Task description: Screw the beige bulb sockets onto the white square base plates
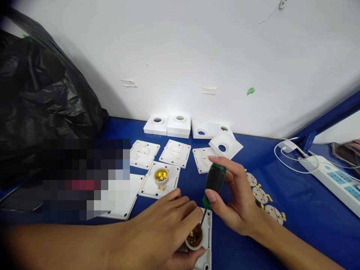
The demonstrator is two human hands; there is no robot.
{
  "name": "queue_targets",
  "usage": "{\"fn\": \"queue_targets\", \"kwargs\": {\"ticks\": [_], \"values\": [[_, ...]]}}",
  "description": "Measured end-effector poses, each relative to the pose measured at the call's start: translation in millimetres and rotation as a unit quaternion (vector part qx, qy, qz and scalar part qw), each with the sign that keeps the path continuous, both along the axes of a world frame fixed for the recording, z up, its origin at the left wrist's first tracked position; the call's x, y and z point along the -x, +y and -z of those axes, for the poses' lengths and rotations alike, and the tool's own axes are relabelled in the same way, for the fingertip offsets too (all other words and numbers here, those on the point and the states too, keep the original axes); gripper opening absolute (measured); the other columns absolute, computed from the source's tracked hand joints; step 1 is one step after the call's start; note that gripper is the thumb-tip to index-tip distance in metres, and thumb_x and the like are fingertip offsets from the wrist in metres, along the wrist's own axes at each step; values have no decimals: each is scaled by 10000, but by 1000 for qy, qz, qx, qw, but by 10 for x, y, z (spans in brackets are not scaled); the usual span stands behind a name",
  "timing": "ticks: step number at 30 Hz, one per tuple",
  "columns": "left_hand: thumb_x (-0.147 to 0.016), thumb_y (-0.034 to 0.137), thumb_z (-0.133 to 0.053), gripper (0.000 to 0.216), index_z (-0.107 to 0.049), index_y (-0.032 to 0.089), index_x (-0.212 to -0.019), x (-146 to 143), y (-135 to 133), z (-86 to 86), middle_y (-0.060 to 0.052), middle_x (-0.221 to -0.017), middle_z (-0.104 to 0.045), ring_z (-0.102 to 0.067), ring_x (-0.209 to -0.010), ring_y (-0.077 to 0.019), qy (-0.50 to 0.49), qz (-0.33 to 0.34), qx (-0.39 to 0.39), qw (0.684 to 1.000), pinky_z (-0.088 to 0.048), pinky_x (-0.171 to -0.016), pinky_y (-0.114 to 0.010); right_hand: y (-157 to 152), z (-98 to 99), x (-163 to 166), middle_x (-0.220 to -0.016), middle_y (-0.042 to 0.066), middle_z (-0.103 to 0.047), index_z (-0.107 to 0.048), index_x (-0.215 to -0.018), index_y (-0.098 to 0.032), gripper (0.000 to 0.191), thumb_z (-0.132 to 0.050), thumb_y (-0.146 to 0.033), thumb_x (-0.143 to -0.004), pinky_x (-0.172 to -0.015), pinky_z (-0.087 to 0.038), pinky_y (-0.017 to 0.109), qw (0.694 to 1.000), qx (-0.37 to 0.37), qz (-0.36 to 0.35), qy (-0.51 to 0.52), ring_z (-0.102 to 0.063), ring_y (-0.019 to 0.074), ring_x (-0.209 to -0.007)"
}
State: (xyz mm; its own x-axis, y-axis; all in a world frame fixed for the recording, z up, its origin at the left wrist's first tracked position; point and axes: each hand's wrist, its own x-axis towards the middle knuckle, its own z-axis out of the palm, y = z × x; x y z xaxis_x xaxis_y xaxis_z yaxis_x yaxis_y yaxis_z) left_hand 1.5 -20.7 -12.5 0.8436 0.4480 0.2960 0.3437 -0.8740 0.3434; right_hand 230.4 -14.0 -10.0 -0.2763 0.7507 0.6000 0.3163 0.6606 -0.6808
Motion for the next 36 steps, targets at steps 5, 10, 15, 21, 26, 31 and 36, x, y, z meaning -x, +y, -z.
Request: {"fn": "queue_targets", "kwargs": {"ticks": [5, 10, 15, 21, 26, 31, 36], "values": [[-982, 510, -733, 369, -559, 187, -1021, 3, -5, -3, 14, -865, -673, -661, -769, -196, 1, -4, -6, 1000, -476, -902, -374, 14, 15, -19, -1141, 85, -650, -483, -1515, -285, 601, -671, -141, -963, -601, -604, 355, 1000, -14, -1, 10, -632, 162, -677], [-1001, 513, -690, 341, -549, 203, -1010, 4, 31, 21, 18, -854, -674, -666, -760, -201, -2, 16, 2, 1000, -478, -893, -385, 17, 24, -29, -1171, 110, -675, -502, -1488, -292, 568, -682, -183, -959, -616, -613, 403, 1000, -25, 11, 13, -655, 188, -684], [-1005, 511, -685, 345, -549, 194, -1014, -1, 45, 35, 6, -851, -672, -663, -758, -206, -3, 21, 3, 1000, -461, -884, -381, -5, 2, -14, -1047, 91, -699, -495, -1466, -299, 524, -677, -265, -977, -625, -619, 415, 999, -10, 35, -2, -669, 217, -691], [-988, 512, -711, 355, -552, 196, -1013, 6, 41, 20, 17, -857, -674, -664, -757, -196, 2, 20, 0, 1000, -474, -887, -377, -9, -8, -9, -1027, 83, -699, -491, -1467, -298, 519, -678, -287, -983, -605, -607, 391, 999, -16, 35, -7, -650, 196, -649], [-991, 519, -702, 352, -553, 200, -1010, 3, 41, 29, 21, -848, -670, -662, -750, -194, -1, 18, 2, 1000, -481, -863, -380, -2, -4, -14, -976, 70, -674, -483, -1467, -291, 521, -669, -268, -981, -612, -617, 396, 999, -11, 30, -6, -645, 205, -672], [-1000, 517, -691, 347, -555, 198, -1007, -6, 43, 28, 15, -845, -671, -659, -746, -197, -3, 14, -1, 1000, -478, -870, -380, -4, 5, -24, -983, 74, -669, -482, -1474, -291, 536, -675, -257, -976, -626, -626, 405, 999, -9, 35, -10, -661, 221, -715], [-989, 510, -716, 357, -545, 196, -993, -3, 29, 10, 13, -847, -676, -659, -746, -197, -2, 16, 6, 1000, -472, -880, -373, 1, -1, -24, -1017, 87, -674, -481, -1480, -289, 533, -668, -253, -982, -643, -632, 399, 999, -3, 34, -13, -683, 233, -763]]}}
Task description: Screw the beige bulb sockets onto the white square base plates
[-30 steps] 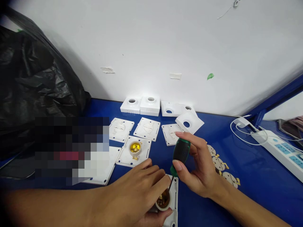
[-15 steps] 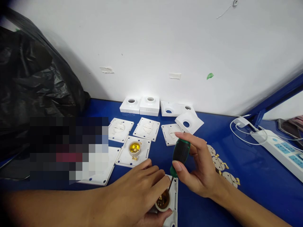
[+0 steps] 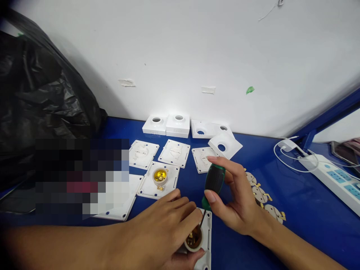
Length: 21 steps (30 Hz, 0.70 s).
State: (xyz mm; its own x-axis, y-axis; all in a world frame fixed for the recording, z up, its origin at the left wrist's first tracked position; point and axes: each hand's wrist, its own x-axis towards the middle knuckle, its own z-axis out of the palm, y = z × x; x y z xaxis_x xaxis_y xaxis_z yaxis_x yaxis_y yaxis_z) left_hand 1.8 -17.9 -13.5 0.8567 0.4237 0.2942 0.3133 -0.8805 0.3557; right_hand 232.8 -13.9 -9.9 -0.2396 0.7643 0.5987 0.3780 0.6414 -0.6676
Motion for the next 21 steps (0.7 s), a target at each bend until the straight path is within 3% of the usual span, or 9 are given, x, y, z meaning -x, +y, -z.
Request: {"fn": "queue_targets", "kwargs": {"ticks": [11, 21], "values": [[-960, 519, -757, 391, -536, 196, -966, -3, -5, -7, 17, -833, -667, -653, -740, -195, -1, -8, 3, 1000, -469, -878, -365, 35, -11, 9, -961, 43, -618, -447, -1524, -291, 561, -633, -175, -1007, -623, -609, 339, 999, 28, -35, -5, -626, 185, -724], [-941, 504, -784, 398, -531, 197, -957, -9, -33, 28, 16, -835, -677, -652, -732, -192, -21, -18, 4, 1000, -464, -862, -354, 31, -35, 28, -906, 17, -577, -432, -1523, -328, 531, -622, -230, -1038, -561, -554, 298, 997, 75, -31, -3, -616, 172, -689]]}}
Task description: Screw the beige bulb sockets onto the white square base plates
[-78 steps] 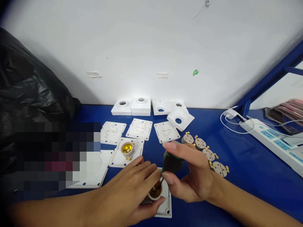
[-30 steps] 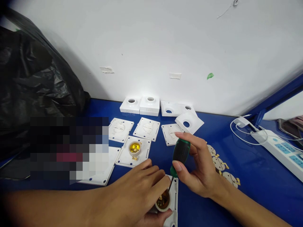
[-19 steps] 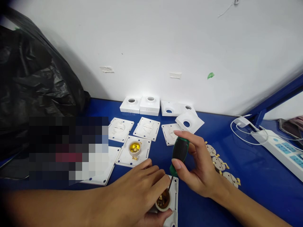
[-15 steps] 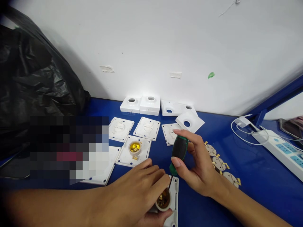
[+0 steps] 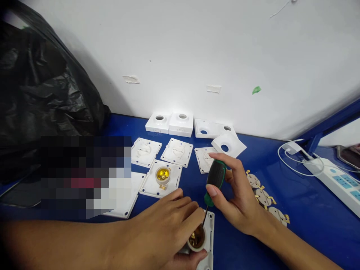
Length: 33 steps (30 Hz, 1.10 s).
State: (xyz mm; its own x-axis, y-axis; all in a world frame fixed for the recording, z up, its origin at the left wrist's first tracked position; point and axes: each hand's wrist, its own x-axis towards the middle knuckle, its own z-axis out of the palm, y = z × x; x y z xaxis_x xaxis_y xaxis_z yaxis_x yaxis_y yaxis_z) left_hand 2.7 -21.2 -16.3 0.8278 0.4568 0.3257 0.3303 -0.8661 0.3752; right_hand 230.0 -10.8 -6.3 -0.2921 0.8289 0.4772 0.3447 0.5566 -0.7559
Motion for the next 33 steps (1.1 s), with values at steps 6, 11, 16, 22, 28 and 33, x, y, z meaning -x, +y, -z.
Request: {"fn": "queue_targets", "kwargs": {"ticks": [6, 11, 16, 22, 28, 33], "values": [[-948, 506, -781, 395, -534, 199, -956, 3, -8, 6, 13, -838, -685, -663, -741, -195, -5, -6, 5, 1000, -464, -891, -362, 12, 5, -4, -918, 20, -575, -408, -1533, -348, 507, -586, -261, -1066, -577, -547, 294, 999, 30, 2, -21, -607, 175, -721], [-933, 504, -793, 403, -537, 194, -949, 3, -5, 9, 12, -822, -678, -659, -735, -194, -7, 0, 0, 1000, -464, -881, -360, 39, 3, -37, -912, 17, -607, -471, -1497, -328, 418, -545, -266, -1090, -622, -524, 292, 997, 12, -16, -69, -613, 163, -744], [-943, 514, -780, 397, -541, 197, -953, 1, -2, 9, 7, -829, -684, -659, -733, -199, -6, -3, 0, 1000, -465, -867, -359, 34, 8, -51, -916, -1, -617, -467, -1491, -338, 409, -536, -254, -1097, -616, -506, 283, 997, 13, -34, -62, -612, 143, -719], [-938, 506, -787, 397, -547, 191, -950, -5, 1, 4, 16, -818, -676, -655, -730, -188, -6, -4, -7, 1000, -472, -876, -353, 40, 29, -69, -930, -3, -618, -471, -1481, -332, 399, -538, -252, -1096, -642, -511, 283, 997, 14, -31, -65, -616, 140, -742], [-939, 509, -781, 387, -548, 200, -951, -3, -2, 16, 26, -819, -667, -650, -733, -182, -11, -6, -10, 1000, -480, -868, -356, 28, 31, -60, -939, -7, -619, -464, -1488, -335, 405, -536, -248, -1098, -646, -511, 276, 998, 14, -33, -61, -615, 129, -738], [-924, 515, -798, 409, -545, 194, -930, -7, 13, 17, 27, -799, -662, -645, -718, -180, -13, -4, -14, 1000, -476, -862, -350, 33, 21, -55, -929, -10, -620, -470, -1482, -328, 395, -535, -254, -1100, -644, -503, 275, 997, 8, -32, -66, -610, 126, -738]]}}
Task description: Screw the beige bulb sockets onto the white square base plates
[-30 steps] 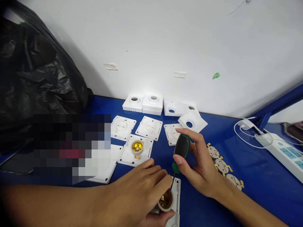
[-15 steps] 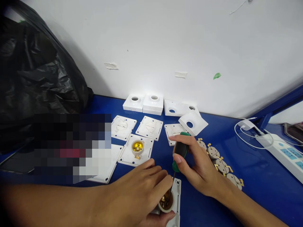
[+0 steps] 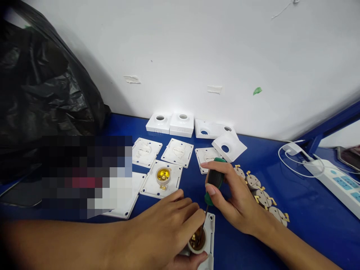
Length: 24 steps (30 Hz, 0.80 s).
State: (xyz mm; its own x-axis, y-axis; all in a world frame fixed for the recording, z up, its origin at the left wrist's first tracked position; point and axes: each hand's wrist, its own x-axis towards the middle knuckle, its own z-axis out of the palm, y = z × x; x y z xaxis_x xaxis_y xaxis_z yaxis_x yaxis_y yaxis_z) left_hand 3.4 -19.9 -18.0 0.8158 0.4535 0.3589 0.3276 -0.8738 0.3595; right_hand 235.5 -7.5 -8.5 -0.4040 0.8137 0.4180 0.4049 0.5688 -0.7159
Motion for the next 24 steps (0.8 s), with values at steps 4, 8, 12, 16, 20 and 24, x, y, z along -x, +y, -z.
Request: {"fn": "queue_targets", "kwargs": {"ticks": [4, 8, 12, 16, 20, 24], "values": [[-926, 505, -798, 404, -548, 189, -934, 6, -4, -3, 25, -799, -658, -642, -716, -179, -4, 4, -4, 1000, -470, -855, -348, 7, -6, -2, -916, -12, -619, -478, -1474, -323, 384, -536, -260, -1100, -632, -502, 272, 1000, -7, 2, -4, -609, 128, -734], [-939, 507, -781, 389, -547, 196, -938, 8, -12, 2, 27, -811, -661, -645, -730, -181, 1, -3, -2, 1000, -472, -865, -353, 6, -2, -3, -916, -8, -623, -475, -1477, -321, 391, -538, -258, -1096, -629, -506, 275, 1000, -2, 3, -4, -610, 134, -729], [-936, 520, -777, 398, -549, 194, -945, 2, -10, 2, 23, -806, -662, -647, -727, -185, 1, 6, 2, 1000, -473, -867, -355, 2, -13, 2, -918, -9, -625, -477, -1469, -327, 383, -530, -249, -1098, -630, -510, 272, 1000, 9, -2, -4, -605, 133, -720], [-941, 522, -774, 397, -545, 198, -943, 5, -13, -3, 14, -820, -675, -655, -736, -195, 6, -2, 14, 1000, -475, -880, -361, 2, -32, 11, -902, -8, -623, -487, -1458, -320, 364, -524, -261, -1101, -628, -510, 281, 1000, 0, -1, -9, -603, 139, -705], [-955, 502, -768, 380, -538, 199, -949, 10, -17, -12, 7, -834, -684, -660, -740, -198, 8, 7, 22, 1000, -469, -870, -355, 7, -38, 15, -894, -12, -625, -495, -1450, -318, 354, -524, -262, -1102, -637, -515, 278, 1000, -5, -1, -14, -602, 133, -696], [-952, 512, -771, 393, -537, 196, -952, 3, -10, -21, 6, -834, -684, -662, -745, -201, 13, 5, 21, 1000, -462, -898, -363, 15, -38, 15, -894, -14, -628, -498, -1444, -319, 345, -522, -268, -1104, -651, -522, 275, 1000, -5, -3, -16, -608, 129, -706]]}}
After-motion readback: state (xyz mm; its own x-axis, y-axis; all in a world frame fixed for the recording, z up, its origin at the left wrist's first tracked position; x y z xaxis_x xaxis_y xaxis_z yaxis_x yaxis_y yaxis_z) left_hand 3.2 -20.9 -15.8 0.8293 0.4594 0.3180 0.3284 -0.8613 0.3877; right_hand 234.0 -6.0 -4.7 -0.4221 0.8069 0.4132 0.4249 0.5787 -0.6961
